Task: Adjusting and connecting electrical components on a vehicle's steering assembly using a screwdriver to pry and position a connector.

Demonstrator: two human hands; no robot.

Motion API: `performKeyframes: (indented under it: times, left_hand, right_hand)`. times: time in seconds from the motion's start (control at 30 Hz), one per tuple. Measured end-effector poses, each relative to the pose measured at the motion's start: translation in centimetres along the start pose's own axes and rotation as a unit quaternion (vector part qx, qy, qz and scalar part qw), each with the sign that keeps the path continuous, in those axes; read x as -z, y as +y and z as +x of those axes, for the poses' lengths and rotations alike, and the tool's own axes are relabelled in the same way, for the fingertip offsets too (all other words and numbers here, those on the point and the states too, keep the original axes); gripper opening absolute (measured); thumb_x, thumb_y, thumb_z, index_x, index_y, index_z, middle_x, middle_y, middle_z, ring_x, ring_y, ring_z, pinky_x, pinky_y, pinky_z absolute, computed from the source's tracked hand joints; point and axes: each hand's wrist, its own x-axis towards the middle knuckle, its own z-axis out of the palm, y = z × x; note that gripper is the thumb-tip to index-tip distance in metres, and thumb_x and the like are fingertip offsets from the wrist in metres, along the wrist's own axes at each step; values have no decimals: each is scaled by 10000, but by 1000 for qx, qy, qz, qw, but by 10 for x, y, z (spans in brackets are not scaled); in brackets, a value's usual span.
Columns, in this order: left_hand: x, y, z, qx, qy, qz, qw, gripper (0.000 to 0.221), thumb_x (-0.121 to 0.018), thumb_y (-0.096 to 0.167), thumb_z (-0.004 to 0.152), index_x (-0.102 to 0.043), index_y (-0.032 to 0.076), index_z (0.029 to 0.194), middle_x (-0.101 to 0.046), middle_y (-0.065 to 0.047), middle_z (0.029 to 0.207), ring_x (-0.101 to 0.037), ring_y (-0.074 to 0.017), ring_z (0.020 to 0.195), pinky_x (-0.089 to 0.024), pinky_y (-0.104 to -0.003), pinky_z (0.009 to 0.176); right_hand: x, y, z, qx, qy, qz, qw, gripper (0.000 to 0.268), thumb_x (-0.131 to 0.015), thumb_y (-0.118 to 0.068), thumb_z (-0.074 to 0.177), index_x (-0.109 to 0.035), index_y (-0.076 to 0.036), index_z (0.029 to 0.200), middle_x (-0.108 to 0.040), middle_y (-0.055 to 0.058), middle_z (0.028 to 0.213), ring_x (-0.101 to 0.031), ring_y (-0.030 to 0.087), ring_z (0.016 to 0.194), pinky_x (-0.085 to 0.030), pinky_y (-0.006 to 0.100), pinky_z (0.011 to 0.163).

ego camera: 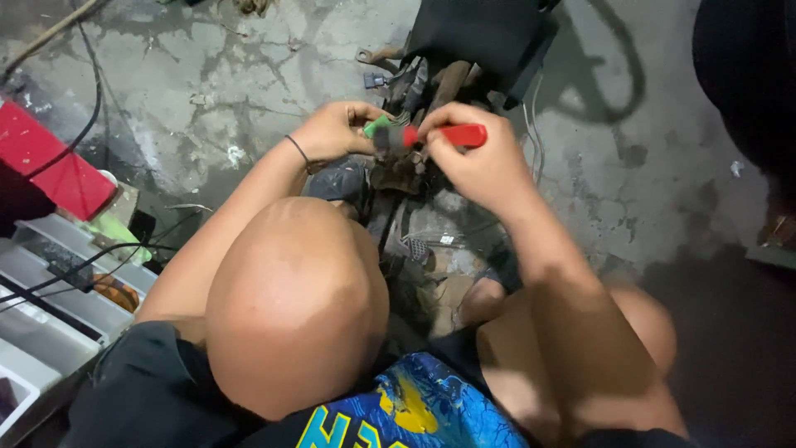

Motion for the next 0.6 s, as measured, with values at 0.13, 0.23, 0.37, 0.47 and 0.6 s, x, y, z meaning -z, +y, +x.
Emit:
performKeyframes:
  times: [0.13, 0.23, 0.37, 0.47, 0.6]
  left_hand:
    - [-1, 4, 1, 10, 13, 2, 1000, 709, -1004, 53, 601, -693, -2, 1235, -725, -52, 1089, -698, -112, 954, -606, -244, 851]
    - [-5, 11, -6, 15, 9, 18, 1000, 663, -996, 69, 639, -713, -6, 1233, -752, -103, 1099, -715, -149, 947, -606, -276, 827]
    - [0, 12, 1, 26, 1, -3, 1000, 710, -1003, 38, 600, -697, 18, 1241, -747, -46, 1066, -729, -104, 919, -627, -254, 841]
    - [2, 8, 1, 26, -3, 16, 1000, 636, -1000, 69, 625, -717, 51, 1193, -747, -29, 1035, -729, -105, 912, -624, -238, 823]
    - [2, 8, 0, 18, 11, 49, 999, 654, -1019, 116, 643, -708, 3, 1207, -724, -81, 1040, -704, -135, 906, -611, -276, 783]
  right_hand:
    - [0, 1, -1, 33, 30, -2, 999, 178, -679, -107, 922, -775, -204, 1036, -739, 90, 908, -705, 311, 922, -542, 393, 859]
    - [1, -5, -2, 15, -4, -7, 1000, 145, -686, -133, 879, -787, -180, 972, -697, 137, 817, -692, 321, 851, -521, 410, 805]
    - [6, 10, 2, 34, 21, -125, 991, 92, -696, -186, 879, -780, -220, 897, -638, 93, 742, -670, 310, 798, -531, 400, 780]
    - [-3, 3, 1, 98, 18, -4, 995, 197, -676, -104, 929, -773, -167, 1089, -720, 155, 924, -686, 389, 960, -540, 457, 870]
    - [-2, 3, 1, 24, -14, -65, 998, 117, -688, -187, 895, -758, -221, 982, -677, 96, 821, -686, 325, 875, -539, 428, 837]
